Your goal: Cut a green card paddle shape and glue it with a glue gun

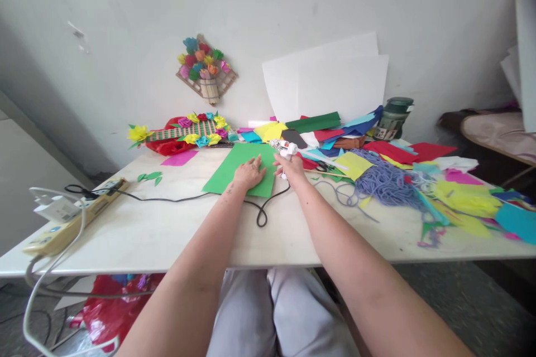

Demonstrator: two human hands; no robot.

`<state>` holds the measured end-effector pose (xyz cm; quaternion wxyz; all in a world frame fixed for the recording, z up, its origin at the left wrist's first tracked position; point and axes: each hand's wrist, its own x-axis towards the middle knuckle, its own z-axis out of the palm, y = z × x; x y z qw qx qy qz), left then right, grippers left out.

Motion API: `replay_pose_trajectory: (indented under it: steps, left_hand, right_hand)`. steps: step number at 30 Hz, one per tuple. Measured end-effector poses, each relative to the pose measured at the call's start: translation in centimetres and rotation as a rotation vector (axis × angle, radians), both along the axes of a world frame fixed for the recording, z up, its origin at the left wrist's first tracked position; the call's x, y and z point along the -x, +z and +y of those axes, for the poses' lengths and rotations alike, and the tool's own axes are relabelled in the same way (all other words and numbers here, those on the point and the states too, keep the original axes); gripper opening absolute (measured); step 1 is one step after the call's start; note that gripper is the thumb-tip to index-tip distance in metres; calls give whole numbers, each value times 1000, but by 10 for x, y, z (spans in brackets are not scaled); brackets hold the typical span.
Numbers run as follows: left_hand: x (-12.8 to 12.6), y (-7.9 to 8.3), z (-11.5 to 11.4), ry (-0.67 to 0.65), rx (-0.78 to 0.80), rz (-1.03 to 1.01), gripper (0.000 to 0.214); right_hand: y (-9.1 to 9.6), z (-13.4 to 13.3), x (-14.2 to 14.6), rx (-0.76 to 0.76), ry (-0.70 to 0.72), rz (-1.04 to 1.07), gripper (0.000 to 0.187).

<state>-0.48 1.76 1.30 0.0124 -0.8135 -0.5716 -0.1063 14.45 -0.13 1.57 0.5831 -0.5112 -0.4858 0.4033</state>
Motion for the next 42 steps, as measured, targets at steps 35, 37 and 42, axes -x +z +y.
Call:
replay_pose_trajectory:
  steps: [35,37,42]
  left_hand:
    - [-1,-8,-10,85,-326,128,59]
    - [-1,-9,-9,83,-290,119,60]
    - [0,-10,-7,84,-200,83,68]
  right_hand:
    - [3,-2,1,0,-38,79,27]
    - [3,-2,1,-10,-39,78,27]
    - [1,-1,1,-24,-40,68,27]
